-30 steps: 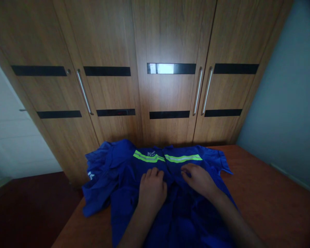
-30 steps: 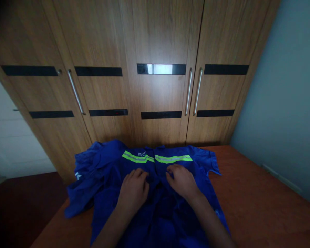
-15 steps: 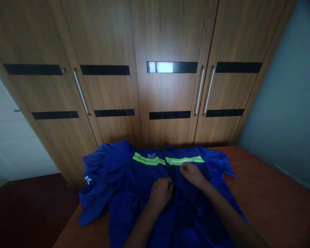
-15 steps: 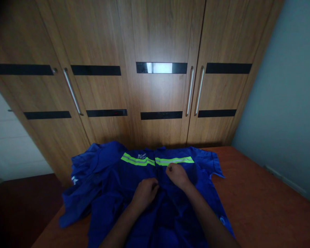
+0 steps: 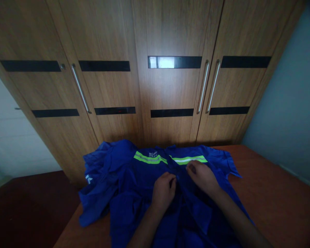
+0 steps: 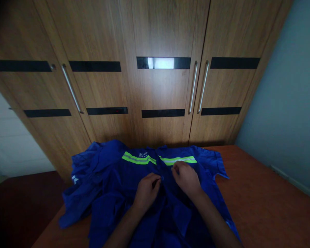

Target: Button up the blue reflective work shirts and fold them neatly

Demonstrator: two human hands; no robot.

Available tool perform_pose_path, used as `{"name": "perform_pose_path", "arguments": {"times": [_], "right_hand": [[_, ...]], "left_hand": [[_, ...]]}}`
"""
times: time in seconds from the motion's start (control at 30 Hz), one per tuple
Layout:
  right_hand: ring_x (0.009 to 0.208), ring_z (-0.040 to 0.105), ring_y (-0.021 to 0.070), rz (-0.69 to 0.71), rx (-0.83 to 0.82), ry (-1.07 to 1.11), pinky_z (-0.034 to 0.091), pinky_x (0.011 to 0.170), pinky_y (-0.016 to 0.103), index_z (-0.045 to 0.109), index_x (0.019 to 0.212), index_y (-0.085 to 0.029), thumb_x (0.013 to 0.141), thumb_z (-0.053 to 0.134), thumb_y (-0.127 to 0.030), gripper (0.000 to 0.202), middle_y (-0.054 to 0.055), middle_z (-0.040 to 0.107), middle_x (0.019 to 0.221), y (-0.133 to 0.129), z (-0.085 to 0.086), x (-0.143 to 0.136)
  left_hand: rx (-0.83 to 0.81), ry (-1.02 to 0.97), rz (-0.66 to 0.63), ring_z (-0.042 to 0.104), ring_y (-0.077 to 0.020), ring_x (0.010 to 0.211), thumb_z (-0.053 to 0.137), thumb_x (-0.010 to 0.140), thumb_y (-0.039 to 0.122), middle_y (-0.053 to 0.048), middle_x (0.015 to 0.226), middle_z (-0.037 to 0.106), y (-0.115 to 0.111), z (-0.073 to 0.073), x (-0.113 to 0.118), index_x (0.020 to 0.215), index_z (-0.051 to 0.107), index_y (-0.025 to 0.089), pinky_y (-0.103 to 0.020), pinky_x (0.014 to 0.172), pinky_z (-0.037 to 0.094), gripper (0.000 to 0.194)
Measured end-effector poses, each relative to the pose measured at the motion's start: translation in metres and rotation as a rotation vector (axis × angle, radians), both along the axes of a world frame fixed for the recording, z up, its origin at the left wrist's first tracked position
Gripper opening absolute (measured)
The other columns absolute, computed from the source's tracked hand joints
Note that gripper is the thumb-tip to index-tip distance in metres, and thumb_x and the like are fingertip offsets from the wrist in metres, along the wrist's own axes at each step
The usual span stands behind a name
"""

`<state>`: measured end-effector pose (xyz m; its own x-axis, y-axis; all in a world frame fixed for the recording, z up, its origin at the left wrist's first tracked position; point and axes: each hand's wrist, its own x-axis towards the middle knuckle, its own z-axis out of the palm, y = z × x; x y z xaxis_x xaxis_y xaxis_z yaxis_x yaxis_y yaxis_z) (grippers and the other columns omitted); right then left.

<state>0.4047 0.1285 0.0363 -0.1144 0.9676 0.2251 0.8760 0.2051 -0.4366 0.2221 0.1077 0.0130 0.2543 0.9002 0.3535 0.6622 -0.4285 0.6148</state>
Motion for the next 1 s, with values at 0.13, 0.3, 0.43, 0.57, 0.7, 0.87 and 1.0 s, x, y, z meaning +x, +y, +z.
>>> {"name": "perform_pose_path", "arguments": {"times": [0.13,0.3,0.43,0.57,0.7,0.87,1.0], "right_hand": [[0.093,0.06,0.021,0.174,0.132,-0.067,0.044,0.083,0.03,0.062,0.101,-0.021,0.087,0.049,-0.035,0.023,0.007,0.065,0.099,-0.027,0.009,-0.024],[0.099,0.057,0.0235,0.176,0.144,-0.28,0.044,0.086,0.033,0.06,0.111,-0.019,0.082,0.048,-0.016,0.031,0.01,0.063,0.102,-0.037,0.002,-0.036],[0.094,0.059,0.0198,0.227,0.116,-0.27,0.045,0.081,0.029,0.061,0.109,-0.023,0.082,0.043,-0.009,0.035,0.006,0.065,0.098,-0.027,0.006,-0.029],[0.092,0.06,0.0178,0.256,0.117,-0.26,0.043,0.077,0.026,0.063,0.107,-0.025,0.086,0.043,-0.012,0.032,0.004,0.065,0.093,-0.021,0.012,-0.027],[0.091,0.06,0.0177,0.241,0.108,-0.308,0.042,0.076,0.025,0.065,0.101,-0.025,0.089,0.042,-0.016,0.027,0.003,0.065,0.09,-0.019,0.014,-0.029],[0.091,0.059,0.0178,0.228,0.099,-0.343,0.04,0.074,0.025,0.066,0.095,-0.025,0.089,0.043,-0.016,0.026,0.004,0.064,0.09,-0.018,0.013,-0.031],[0.089,0.059,0.017,0.225,0.078,-0.323,0.039,0.072,0.024,0.067,0.097,-0.027,0.088,0.043,-0.016,0.028,0.003,0.064,0.089,-0.015,0.009,-0.031]], "left_hand": [[-0.004,-0.015,-0.019,0.059,-0.016,0.081,0.043,0.085,0.012,-0.003,0.085,0.064,0.002,-0.003,-0.001,0.087,0.066,0.021,-0.025,0.074,0.044,0.025],[0.022,-0.023,-0.035,0.058,-0.0151,0.079,0.042,0.086,0.011,-0.002,0.082,0.062,0.002,-0.004,-0.002,0.086,0.065,0.02,-0.024,0.072,0.043,0.025],[0.035,-0.025,-0.056,0.057,-0.0149,0.078,0.042,0.087,0.012,-0.002,0.08,0.061,0.002,-0.001,-0.002,0.085,0.065,0.021,-0.023,0.069,0.042,0.025],[0.039,-0.03,-0.071,0.057,-0.0145,0.077,0.042,0.086,0.011,-0.001,0.078,0.06,0.003,-0.001,-0.004,0.079,0.064,0.02,-0.023,0.069,0.041,0.026],[0.033,-0.035,-0.084,0.057,-0.0145,0.076,0.041,0.087,0.01,-0.001,0.076,0.06,0.004,-0.004,-0.004,0.08,0.065,0.02,-0.023,0.069,0.04,0.027],[0.027,-0.037,-0.072,0.057,-0.0147,0.074,0.041,0.086,0.01,-0.001,0.073,0.059,0.005,-0.007,-0.004,0.074,0.063,0.02,-0.023,0.067,0.039,0.026],[0.015,-0.018,-0.077,0.057,-0.0147,0.073,0.042,0.086,0.011,-0.001,0.073,0.059,0.006,-0.008,-0.004,0.073,0.062,0.02,-0.023,0.067,0.038,0.025]]}}
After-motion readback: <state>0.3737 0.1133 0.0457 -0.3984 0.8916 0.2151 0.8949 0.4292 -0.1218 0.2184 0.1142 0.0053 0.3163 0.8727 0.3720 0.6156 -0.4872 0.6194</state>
